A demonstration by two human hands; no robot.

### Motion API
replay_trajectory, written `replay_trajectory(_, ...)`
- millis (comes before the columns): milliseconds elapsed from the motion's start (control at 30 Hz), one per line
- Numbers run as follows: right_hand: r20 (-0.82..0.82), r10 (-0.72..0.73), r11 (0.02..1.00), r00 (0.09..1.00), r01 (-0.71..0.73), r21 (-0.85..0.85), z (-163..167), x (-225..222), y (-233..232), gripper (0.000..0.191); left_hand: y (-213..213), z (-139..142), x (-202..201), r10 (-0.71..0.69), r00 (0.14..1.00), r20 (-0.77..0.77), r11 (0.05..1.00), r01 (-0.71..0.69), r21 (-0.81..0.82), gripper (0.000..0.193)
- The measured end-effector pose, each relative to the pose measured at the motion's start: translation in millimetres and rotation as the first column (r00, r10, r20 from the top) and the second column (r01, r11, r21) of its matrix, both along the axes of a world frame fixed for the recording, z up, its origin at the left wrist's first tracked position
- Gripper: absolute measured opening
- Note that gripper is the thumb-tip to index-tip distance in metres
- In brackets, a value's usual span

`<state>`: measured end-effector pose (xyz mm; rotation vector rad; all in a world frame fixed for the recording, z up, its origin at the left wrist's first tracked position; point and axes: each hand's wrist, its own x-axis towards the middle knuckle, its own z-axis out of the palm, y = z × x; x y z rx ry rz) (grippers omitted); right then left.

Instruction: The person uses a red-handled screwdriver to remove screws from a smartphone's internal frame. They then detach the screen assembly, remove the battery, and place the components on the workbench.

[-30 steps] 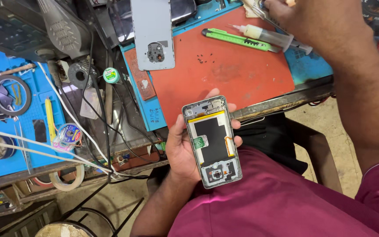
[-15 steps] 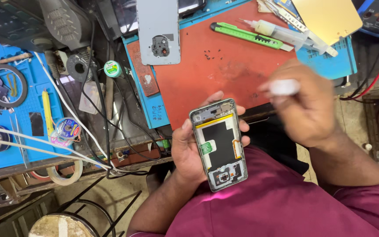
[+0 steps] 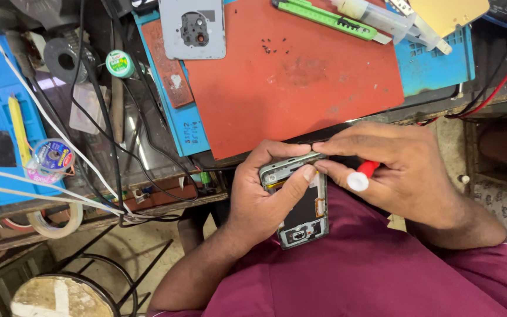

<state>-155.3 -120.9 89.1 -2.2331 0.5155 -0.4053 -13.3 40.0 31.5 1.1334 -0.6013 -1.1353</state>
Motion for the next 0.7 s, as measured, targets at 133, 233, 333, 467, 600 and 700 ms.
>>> replay_trajectory(133, -0.024, -0.016, 1.000, 1.000, 0.016, 0.007, 7.0, -4.5, 1.2, 0.028, -1.1, 15.2, -1.5, -0.016, 0.974, 0.227, 0.997, -0.002, 0.081, 0.021)
replay_trajectory(233, -0.046, 0.009, 0.999, 0.999, -0.010, -0.039, 12.3, -7.3, 1.2, 0.027, -1.9, 25.2, -4.1, -0.012, 0.940, 0.342, 0.998, -0.012, 0.068, 0.022)
replay_trajectory(333, -0.076, 0.007, 0.999, 0.997, -0.010, -0.041, 13.8, -7.9, 0.8, 0.028, -1.9, 29.2, -7.2, 0.003, 0.923, 0.385, 0.999, -0.023, 0.049, 0.022)
replay_trajectory(467, -0.090, 0.004, 1.000, 0.996, -0.003, 0.014, 12.2, -8.1, -0.9, 0.027, -1.7, 28.3, -8.6, -0.001, 0.921, 0.391, 0.997, -0.030, 0.074, 0.022)
replay_trajectory(600, -0.149, 0.009, 1.000, 0.989, -0.005, 0.028, 13.6, -11.1, -2.0, 0.025, -0.6, 28.6, -11.6, 0.022, 0.907, 0.420, 0.999, -0.041, 0.036, 0.022)
replay_trajectory(700, -0.143, 0.020, 1.000, 0.990, -0.017, 0.019, 15.8, -12.4, -1.3, 0.024, -0.4, 28.4, -12.7, 0.035, 0.898, 0.438, 0.999, -0.042, 0.005, 0.022)
